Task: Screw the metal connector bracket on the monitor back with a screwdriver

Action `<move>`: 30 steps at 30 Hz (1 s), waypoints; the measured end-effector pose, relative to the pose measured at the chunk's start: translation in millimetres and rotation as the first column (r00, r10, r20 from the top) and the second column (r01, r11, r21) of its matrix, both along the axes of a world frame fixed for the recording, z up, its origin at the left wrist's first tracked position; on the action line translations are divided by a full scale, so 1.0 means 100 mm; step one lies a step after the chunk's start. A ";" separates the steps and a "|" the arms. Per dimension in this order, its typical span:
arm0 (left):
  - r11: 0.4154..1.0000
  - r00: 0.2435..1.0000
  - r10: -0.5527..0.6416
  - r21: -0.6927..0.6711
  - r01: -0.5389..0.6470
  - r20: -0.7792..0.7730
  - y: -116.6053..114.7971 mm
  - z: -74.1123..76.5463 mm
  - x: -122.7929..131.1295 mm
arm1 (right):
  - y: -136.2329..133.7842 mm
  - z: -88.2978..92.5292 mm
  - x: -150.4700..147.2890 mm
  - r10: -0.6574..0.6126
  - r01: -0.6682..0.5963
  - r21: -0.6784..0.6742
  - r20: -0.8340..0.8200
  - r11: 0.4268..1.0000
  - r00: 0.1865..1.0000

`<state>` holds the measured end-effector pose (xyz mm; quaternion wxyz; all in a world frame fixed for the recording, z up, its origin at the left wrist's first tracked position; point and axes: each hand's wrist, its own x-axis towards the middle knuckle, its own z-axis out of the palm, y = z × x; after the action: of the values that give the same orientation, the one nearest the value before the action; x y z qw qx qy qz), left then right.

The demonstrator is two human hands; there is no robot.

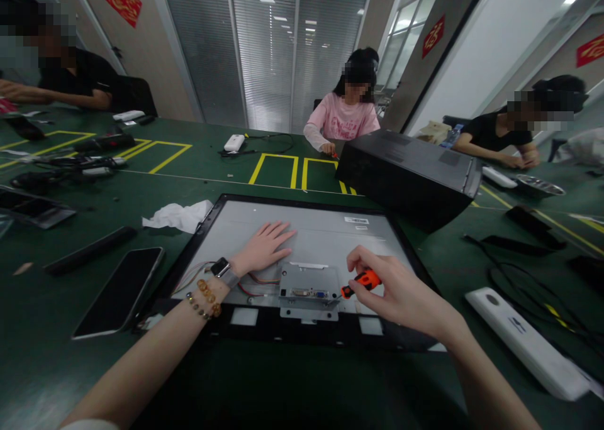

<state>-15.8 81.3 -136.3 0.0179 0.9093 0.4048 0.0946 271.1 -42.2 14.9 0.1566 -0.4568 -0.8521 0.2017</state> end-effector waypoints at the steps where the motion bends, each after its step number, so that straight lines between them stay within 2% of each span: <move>1: 1.000 1.000 0.002 -0.002 -0.002 -0.006 0.00 0.00 0.00 | 0.01 -0.01 0.00 -0.002 0.002 0.003 0.008 1.000 1.000; 8: 1.000 1.000 0.005 0.011 -0.005 -0.020 0.00 0.00 0.00 | 0.00 0.02 -0.02 -0.026 0.014 0.097 0.125 0.995 0.992; 18: 1.000 1.000 0.015 -0.007 -0.015 -0.008 0.00 0.00 0.01 | -0.04 0.08 -0.01 0.039 -0.040 0.014 0.073 0.999 0.997; 30: 1.000 1.000 0.006 0.000 -0.006 -0.007 0.00 -0.01 0.00 | -0.03 0.07 -0.01 0.044 -0.046 0.031 0.064 0.998 0.997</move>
<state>-15.7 81.6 -137.4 0.0164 0.9084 0.4076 0.0913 270.3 -45.1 22.3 0.1323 -0.4411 -0.8699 0.1767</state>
